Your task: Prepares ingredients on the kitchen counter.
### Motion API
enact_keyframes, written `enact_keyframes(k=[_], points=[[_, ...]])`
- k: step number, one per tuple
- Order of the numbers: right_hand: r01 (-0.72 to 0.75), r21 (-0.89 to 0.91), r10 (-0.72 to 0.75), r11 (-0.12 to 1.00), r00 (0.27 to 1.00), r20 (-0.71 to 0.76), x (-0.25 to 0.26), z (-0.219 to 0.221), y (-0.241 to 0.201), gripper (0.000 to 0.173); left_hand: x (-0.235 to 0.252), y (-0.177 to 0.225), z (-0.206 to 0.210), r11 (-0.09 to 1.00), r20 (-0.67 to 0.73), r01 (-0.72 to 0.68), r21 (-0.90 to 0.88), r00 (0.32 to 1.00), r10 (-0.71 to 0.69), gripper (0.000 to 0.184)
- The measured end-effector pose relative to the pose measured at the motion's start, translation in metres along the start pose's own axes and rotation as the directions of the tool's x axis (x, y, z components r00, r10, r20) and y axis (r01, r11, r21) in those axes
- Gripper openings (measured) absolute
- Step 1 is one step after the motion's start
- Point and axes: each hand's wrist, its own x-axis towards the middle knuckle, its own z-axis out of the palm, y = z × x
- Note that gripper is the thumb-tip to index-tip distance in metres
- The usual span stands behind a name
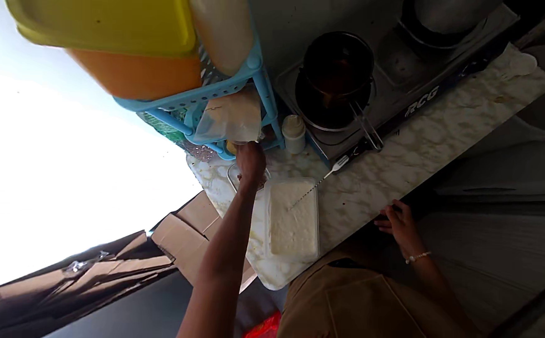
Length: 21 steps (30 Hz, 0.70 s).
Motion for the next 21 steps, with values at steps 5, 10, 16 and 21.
enact_keyframes(k=[5, 10, 16, 21], points=[[-0.092, -0.03, 0.091, 0.995, 0.996, -0.009, -0.001, -0.004, 0.011, 0.057, -0.024, -0.021, -0.006, 0.929, -0.176, -0.129, -0.348, 0.982, 0.07, 0.036], [-0.024, -0.1, 0.027, 0.995, 0.999, 0.028, 0.003, 0.011, -0.006, 0.056, -0.059, -0.052, -0.012, 0.918, -0.185, -0.348, -0.19, 0.931, 0.314, 0.072], [0.199, -0.319, -0.114, 0.927, 0.957, 0.266, -0.005, 0.018, -0.036, 0.051, -0.131, -0.09, -0.033, 0.936, -0.288, -0.326, -0.136, 0.917, 0.277, 0.064], [0.841, -0.299, -0.606, 0.452, 0.535, 0.588, -0.04, 0.052, -0.08, 0.044, -0.229, -0.09, -0.075, 0.873, -0.247, -0.261, -0.412, 0.954, 0.169, 0.047]])
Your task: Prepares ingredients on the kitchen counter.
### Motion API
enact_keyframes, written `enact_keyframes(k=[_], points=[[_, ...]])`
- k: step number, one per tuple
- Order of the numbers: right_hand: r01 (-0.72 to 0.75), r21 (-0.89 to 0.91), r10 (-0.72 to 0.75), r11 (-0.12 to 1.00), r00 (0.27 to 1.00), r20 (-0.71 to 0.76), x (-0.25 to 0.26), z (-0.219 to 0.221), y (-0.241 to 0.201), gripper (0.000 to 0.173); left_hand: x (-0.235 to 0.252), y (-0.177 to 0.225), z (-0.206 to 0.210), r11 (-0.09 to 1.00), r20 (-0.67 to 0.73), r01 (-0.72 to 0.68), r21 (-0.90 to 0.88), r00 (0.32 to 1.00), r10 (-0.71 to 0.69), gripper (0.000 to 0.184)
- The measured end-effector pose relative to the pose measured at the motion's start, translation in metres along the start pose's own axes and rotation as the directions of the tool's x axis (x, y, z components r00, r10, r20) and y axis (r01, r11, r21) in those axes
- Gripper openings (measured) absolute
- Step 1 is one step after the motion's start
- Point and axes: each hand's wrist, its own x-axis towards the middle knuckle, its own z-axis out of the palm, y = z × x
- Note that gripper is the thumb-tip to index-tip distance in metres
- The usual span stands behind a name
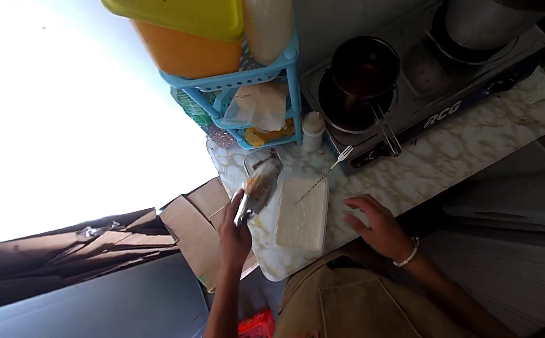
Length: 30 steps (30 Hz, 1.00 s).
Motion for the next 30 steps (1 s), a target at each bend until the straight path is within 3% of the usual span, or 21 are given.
enact_keyframes(k=[1, 3, 5, 7, 9, 10, 12, 15, 18, 19, 21, 23, 25, 27, 28, 30], points=[[0.194, -0.084, -0.198, 0.977, 0.98, -0.036, 0.011, 0.003, -0.017, 0.043, -0.011, 0.012, -0.012, 0.996, 0.064, 0.046, -0.074, 0.997, -0.041, 0.043], [0.481, -0.219, -0.493, 0.849, 0.87, 0.0, 0.034, 0.01, -0.051, 0.047, -0.03, 0.034, -0.033, 0.97, 0.212, 0.109, -0.219, 0.975, -0.062, 0.039], [0.621, -0.284, -0.588, 0.731, 0.784, 0.2, 0.051, 0.015, -0.079, 0.062, -0.045, 0.054, -0.045, 0.936, 0.323, 0.144, -0.321, 0.946, -0.035, 0.036], [0.665, -0.229, -0.55, 0.711, 0.729, 0.407, 0.055, 0.017, -0.094, 0.066, -0.058, 0.069, -0.05, 0.903, 0.349, 0.195, -0.383, 0.936, -0.054, 0.036], [0.615, -0.039, -0.512, 0.787, 0.689, 0.513, 0.054, 0.015, -0.099, 0.055, -0.067, 0.074, -0.051, 0.847, 0.334, 0.264, -0.461, 0.936, -0.111, 0.04], [0.558, 0.03, -0.491, 0.829, 0.702, 0.516, 0.05, 0.013, -0.098, 0.051, -0.073, 0.071, -0.049, 0.804, 0.312, 0.292, -0.518, 0.94, -0.141, 0.045], [0.423, 0.095, -0.419, 0.901, 0.792, 0.444, 0.036, 0.007, -0.096, 0.044, -0.089, 0.058, -0.036, 0.653, 0.233, 0.32, -0.687, 0.948, -0.219, 0.068], [0.207, 0.115, -0.23, 0.972, 0.939, 0.255, 0.014, 0.01, -0.091, 0.04, -0.102, 0.057, 0.006, 0.277, 0.12, 0.23, -0.933, 0.924, -0.364, 0.091], [0.048, 0.187, -0.068, 0.981, 0.993, 0.099, -0.006, 0.024, -0.089, 0.044, -0.11, 0.084, 0.044, 0.09, 0.214, 0.284, -0.955, 0.865, -0.455, 0.12], [0.011, 0.225, -0.026, 0.974, 0.998, 0.065, -0.009, 0.028, -0.088, 0.042, -0.11, 0.094, 0.052, 0.052, 0.276, 0.343, -0.938, 0.827, -0.49, 0.122], [-0.096, 0.359, 0.072, 0.928, 0.994, 0.078, -0.013, 0.026, -0.085, 0.032, -0.103, 0.105, 0.059, -0.033, 0.394, 0.432, -0.901, 0.785, -0.478, 0.093], [-0.258, 0.558, 0.166, 0.789, 0.964, 0.209, -0.01, 0.02, -0.075, 0.025, -0.1, 0.101, 0.06, -0.066, 0.448, 0.467, -0.882, 0.786, -0.425, 0.067], [-0.362, 0.665, 0.181, 0.653, 0.928, 0.327, -0.004, 0.019, -0.057, 0.027, -0.099, 0.097, 0.059, -0.037, 0.437, 0.465, -0.885, 0.798, -0.415, 0.058], [-0.327, 0.608, 0.197, 0.724, 0.942, 0.272, -0.005, 0.022, -0.043, 0.025, -0.101, 0.092, 0.063, 0.043, 0.391, 0.454, -0.89, 0.808, -0.44, 0.069], [-0.252, 0.51, 0.173, 0.822, 0.965, 0.198, -0.005, 0.022, -0.042, 0.037, -0.098, 0.09, 0.065, 0.091, 0.36, 0.447, -0.89, 0.811, -0.461, 0.073], [-0.115, 0.263, 0.082, 0.958, 0.988, 0.13, -0.002, 0.022, -0.043, 0.079, -0.096, 0.088, 0.068, 0.183, 0.3, 0.438, -0.88, 0.812, -0.501, 0.074]])
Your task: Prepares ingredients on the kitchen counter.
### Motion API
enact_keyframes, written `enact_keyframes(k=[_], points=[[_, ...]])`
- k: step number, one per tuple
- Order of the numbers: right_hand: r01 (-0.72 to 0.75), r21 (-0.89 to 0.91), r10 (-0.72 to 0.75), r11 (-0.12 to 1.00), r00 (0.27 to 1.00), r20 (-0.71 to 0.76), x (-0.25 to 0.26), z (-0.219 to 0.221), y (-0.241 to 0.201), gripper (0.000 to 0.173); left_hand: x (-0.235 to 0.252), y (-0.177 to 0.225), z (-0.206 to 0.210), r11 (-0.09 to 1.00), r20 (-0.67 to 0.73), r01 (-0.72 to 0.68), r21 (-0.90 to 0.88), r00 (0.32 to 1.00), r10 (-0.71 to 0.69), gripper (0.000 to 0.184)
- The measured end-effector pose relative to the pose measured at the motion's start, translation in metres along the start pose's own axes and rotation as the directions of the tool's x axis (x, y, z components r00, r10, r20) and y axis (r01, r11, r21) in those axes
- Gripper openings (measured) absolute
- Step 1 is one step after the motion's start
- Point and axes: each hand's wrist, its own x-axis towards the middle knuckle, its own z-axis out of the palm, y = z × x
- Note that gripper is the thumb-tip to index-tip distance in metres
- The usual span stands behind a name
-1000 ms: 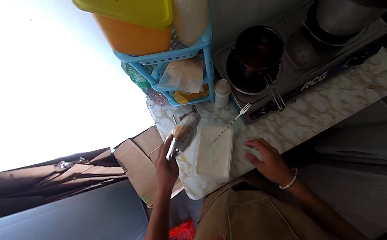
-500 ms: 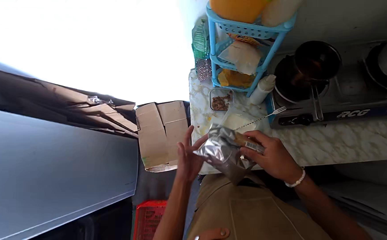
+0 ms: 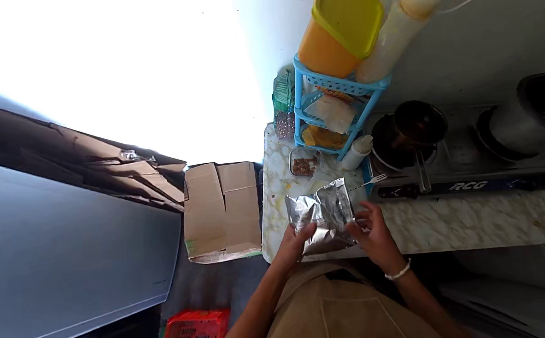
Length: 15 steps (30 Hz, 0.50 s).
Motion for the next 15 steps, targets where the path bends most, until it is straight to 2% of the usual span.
enact_keyframes(k=[1, 2, 3, 6, 8, 10, 12, 13, 15], points=[[0.014, -0.107, -0.011, 0.994, 1.0, 0.029, 0.001, -0.001, -0.001, 0.093, -0.001, -0.001, -0.001, 1.0, -0.018, -0.008, 0.028, 1.0, 0.009, 0.072], [0.021, -0.185, -0.008, 0.983, 0.997, 0.073, 0.006, -0.002, -0.004, 0.096, -0.001, 0.0, -0.002, 0.999, -0.024, -0.013, 0.046, 1.0, 0.015, 0.071], [0.038, -0.246, -0.01, 0.969, 0.994, 0.111, 0.013, -0.005, -0.005, 0.09, -0.001, 0.004, -0.004, 0.998, -0.026, -0.019, 0.056, 0.999, 0.021, 0.07], [0.119, -0.369, -0.054, 0.922, 0.982, 0.181, 0.036, -0.017, -0.004, 0.055, 0.0, 0.018, -0.018, 0.996, -0.049, -0.022, 0.088, 0.998, 0.027, 0.068], [0.18, -0.433, -0.109, 0.883, 0.977, 0.185, 0.046, -0.018, 0.001, 0.044, -0.001, 0.023, -0.026, 0.996, -0.069, -0.025, 0.086, 0.997, 0.031, 0.068], [0.321, -0.521, -0.291, 0.791, 0.946, 0.141, 0.052, -0.007, 0.007, 0.037, 0.001, 0.026, -0.028, 0.993, -0.112, -0.049, 0.106, 0.992, 0.061, 0.067], [0.455, -0.572, -0.495, 0.682, 0.864, 0.097, 0.059, 0.01, 0.013, 0.037, 0.002, 0.026, -0.027, 0.984, -0.172, -0.084, 0.158, 0.979, 0.111, 0.066], [0.465, -0.564, -0.516, 0.683, 0.853, 0.079, 0.063, 0.019, 0.014, 0.039, 0.002, 0.026, -0.026, 0.974, -0.193, -0.107, 0.202, 0.97, 0.146, 0.066], [0.38, -0.484, -0.4, 0.788, 0.914, 0.067, 0.072, 0.032, 0.01, 0.042, -0.002, 0.028, -0.025, 0.937, -0.187, -0.164, 0.308, 0.956, 0.228, 0.067]])
